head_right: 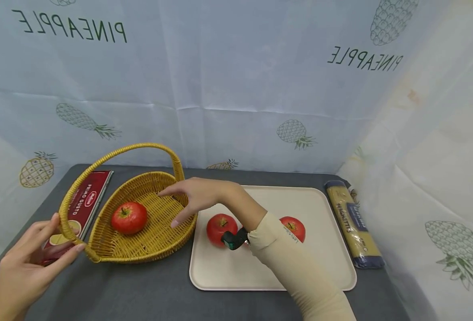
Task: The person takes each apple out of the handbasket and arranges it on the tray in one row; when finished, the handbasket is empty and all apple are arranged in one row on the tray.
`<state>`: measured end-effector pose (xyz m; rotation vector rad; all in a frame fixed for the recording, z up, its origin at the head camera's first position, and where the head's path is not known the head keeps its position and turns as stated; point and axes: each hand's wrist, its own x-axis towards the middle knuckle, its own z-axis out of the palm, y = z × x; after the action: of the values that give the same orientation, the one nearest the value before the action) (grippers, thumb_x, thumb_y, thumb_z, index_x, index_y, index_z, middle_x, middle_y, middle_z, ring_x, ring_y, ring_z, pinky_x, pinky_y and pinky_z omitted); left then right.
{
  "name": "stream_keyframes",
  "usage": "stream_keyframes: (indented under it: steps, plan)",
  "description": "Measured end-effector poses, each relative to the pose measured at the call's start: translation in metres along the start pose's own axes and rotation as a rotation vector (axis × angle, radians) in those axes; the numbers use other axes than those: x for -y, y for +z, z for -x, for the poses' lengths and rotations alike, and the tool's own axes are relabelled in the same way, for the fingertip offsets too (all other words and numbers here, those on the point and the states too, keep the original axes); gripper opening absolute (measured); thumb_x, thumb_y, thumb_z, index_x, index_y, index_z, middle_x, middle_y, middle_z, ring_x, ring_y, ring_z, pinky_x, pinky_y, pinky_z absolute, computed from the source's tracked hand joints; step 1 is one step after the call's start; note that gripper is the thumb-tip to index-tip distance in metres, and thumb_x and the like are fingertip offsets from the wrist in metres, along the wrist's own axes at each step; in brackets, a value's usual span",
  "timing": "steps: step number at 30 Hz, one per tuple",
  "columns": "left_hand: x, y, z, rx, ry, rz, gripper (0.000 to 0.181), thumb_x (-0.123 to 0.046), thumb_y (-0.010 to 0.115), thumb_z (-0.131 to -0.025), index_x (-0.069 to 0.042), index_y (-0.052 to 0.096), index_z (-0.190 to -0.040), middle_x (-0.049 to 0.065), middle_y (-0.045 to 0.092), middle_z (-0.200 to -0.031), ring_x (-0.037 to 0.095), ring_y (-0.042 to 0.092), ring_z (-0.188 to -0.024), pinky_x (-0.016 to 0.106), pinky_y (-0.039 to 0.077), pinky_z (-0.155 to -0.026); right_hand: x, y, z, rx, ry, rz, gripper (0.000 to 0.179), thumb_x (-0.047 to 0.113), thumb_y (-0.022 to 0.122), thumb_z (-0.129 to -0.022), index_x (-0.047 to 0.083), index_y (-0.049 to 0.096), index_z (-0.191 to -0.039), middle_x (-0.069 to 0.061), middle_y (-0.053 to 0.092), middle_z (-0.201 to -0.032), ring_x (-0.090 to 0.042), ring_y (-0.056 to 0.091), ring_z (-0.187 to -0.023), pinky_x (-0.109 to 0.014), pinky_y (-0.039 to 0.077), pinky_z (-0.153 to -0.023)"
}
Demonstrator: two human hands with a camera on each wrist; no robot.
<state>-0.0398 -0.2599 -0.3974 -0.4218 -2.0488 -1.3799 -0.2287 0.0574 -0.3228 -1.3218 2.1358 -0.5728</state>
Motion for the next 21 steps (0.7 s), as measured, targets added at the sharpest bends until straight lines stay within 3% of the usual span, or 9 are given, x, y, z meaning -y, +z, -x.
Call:
stream_keyframes:
  steps: [3, 11, 21]
  plan:
    - [0.0, 0.0, 0.0, 0.001, 0.001, -0.017, 0.07, 0.02, 0.08, -0.073, 0.02, 0.052, -0.136, -0.003, 0.061, -0.114, -0.006, 0.072, -0.094, 0.009, 0.058, -0.085, 0.002, 0.002, -0.008, 0.008, -0.005, -0.009, 0.082, 0.042, 0.079, -0.087, 0.023, 0.042, -0.157, 0.002, 0.043, -0.162, -0.015, 0.039, -0.151, -0.04, 0.04, -0.126]
    - [0.003, -0.001, 0.001, 0.006, 0.029, 0.05, 0.067, 0.004, 0.082, -0.08, 0.022, 0.049, -0.136, -0.001, 0.062, -0.116, -0.004, 0.073, -0.097, 0.01, 0.058, -0.086, 0.007, 0.012, -0.028, 0.037, -0.013, 0.004, 0.083, 0.044, 0.08, -0.087, 0.025, 0.042, -0.157, 0.002, 0.041, -0.163, -0.014, 0.037, -0.152, -0.036, 0.038, -0.128]
    - [0.006, -0.001, 0.001, 0.019, 0.023, 0.126, 0.067, 0.009, 0.08, -0.079, 0.024, 0.047, -0.136, 0.002, 0.062, -0.118, -0.001, 0.073, -0.1, 0.012, 0.058, -0.087, 0.006, 0.02, -0.05, 0.064, -0.008, 0.003, 0.086, 0.048, 0.079, -0.086, 0.028, 0.038, -0.159, 0.004, 0.036, -0.165, -0.015, 0.032, -0.155, -0.037, 0.035, -0.129]
